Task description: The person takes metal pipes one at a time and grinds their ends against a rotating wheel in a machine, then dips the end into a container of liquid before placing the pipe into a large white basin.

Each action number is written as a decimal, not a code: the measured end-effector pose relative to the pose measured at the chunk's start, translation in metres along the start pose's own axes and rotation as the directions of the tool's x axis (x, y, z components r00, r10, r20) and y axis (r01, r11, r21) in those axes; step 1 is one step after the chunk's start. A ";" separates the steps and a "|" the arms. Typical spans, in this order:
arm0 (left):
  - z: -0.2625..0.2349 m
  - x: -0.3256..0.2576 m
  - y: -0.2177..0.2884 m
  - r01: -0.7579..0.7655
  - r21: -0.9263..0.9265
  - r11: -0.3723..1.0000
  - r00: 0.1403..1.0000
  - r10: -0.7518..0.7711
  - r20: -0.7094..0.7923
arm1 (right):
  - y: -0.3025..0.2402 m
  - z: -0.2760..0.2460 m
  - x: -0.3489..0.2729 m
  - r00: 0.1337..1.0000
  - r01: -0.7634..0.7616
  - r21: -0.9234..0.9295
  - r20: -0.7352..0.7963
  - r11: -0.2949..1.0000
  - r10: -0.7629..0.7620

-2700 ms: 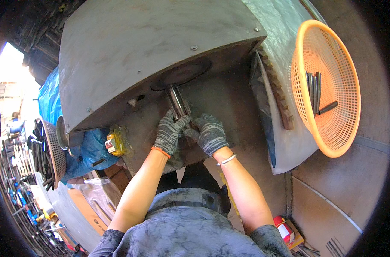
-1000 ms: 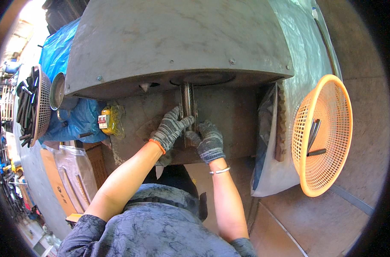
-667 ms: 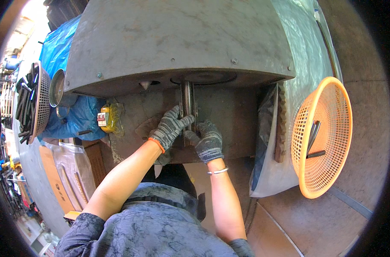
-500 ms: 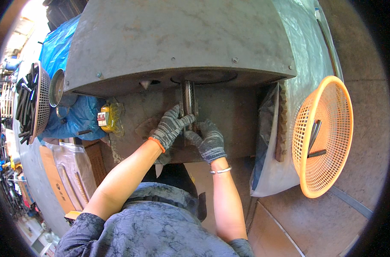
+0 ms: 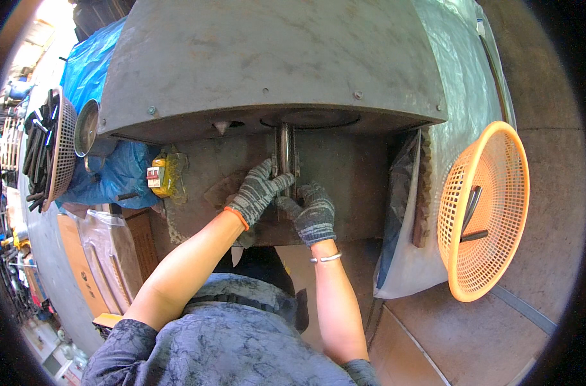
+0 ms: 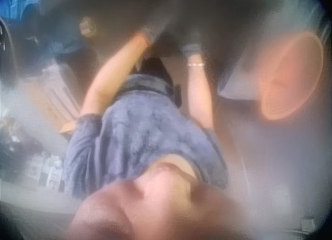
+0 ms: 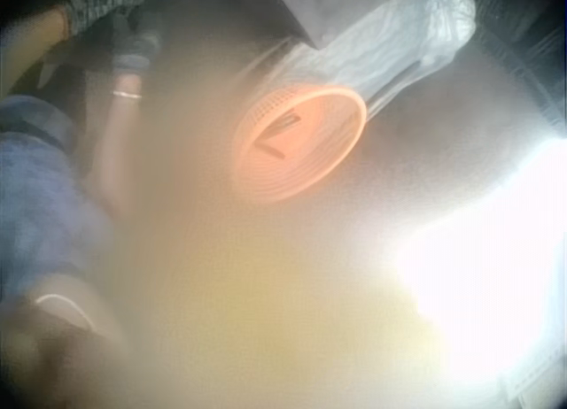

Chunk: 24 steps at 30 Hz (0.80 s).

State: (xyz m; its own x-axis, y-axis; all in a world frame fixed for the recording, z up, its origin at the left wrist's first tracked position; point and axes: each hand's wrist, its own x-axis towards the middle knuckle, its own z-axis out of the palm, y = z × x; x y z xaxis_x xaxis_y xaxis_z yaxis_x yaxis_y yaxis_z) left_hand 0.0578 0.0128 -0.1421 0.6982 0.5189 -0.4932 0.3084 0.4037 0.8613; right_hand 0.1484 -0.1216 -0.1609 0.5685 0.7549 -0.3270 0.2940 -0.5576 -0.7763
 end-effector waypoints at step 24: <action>-0.001 -0.005 0.005 -0.024 0.005 1.000 1.000 0.024 -0.014 | -0.002 -0.006 -0.001 0.996 0.076 -0.002 0.040 0.997 -0.076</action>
State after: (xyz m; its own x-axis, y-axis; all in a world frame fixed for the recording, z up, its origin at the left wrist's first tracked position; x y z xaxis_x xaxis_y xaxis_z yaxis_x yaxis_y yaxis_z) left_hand 0.0558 0.0129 -0.1355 0.6961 0.5393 -0.4739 0.2948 0.3871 0.8736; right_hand 0.1523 -0.1235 -0.1557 0.5131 0.8083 -0.2886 0.3377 -0.4993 -0.7979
